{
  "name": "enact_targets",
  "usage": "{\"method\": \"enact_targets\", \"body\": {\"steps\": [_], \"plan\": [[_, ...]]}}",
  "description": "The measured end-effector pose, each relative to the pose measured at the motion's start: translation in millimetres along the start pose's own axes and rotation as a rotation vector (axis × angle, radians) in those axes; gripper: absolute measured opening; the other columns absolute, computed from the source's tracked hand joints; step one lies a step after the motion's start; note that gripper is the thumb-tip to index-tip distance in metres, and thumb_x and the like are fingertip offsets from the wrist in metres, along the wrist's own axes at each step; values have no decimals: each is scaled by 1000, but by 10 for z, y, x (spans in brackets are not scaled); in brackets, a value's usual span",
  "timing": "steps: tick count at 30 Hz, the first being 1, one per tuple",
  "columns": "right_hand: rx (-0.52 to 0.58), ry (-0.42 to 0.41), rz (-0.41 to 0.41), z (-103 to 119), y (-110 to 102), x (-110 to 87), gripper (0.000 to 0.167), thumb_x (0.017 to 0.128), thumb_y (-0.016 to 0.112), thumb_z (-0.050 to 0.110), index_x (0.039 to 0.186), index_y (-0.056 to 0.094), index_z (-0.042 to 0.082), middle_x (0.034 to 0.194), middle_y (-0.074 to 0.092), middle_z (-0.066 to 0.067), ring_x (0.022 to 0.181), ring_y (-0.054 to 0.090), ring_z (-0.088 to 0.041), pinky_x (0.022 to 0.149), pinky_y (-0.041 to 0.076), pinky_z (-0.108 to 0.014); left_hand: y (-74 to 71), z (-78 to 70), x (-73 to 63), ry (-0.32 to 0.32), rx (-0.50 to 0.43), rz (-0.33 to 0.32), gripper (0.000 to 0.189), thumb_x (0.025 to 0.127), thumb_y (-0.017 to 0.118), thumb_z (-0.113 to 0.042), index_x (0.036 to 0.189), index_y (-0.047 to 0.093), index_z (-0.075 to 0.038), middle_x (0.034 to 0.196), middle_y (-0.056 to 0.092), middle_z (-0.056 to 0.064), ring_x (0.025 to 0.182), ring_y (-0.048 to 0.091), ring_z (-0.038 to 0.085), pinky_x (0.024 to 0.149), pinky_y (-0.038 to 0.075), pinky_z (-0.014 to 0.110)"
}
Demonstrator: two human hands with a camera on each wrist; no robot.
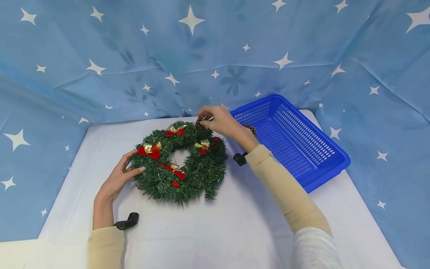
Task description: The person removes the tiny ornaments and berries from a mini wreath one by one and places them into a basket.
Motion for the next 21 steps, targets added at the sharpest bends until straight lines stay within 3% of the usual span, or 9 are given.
{"method": "enact_targets", "body": {"steps": [21], "plan": [[-52, 61, -137, -401, -505, -332, 26, 97, 72, 10, 122, 72, 4, 119, 74, -15, 110, 70, -29, 95, 58, -42, 13, -3, -4, 16, -9, 11, 87, 98, 72, -38, 165, 16, -37, 174, -8, 7, 155, 19, 48, 116, 25, 72]]}}
Point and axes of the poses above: each hand's wrist, its own x-axis towards the middle knuckle, its own y-axis out of the palm, z = x × y, the point moved 9 cm from there along x, towards the middle knuckle
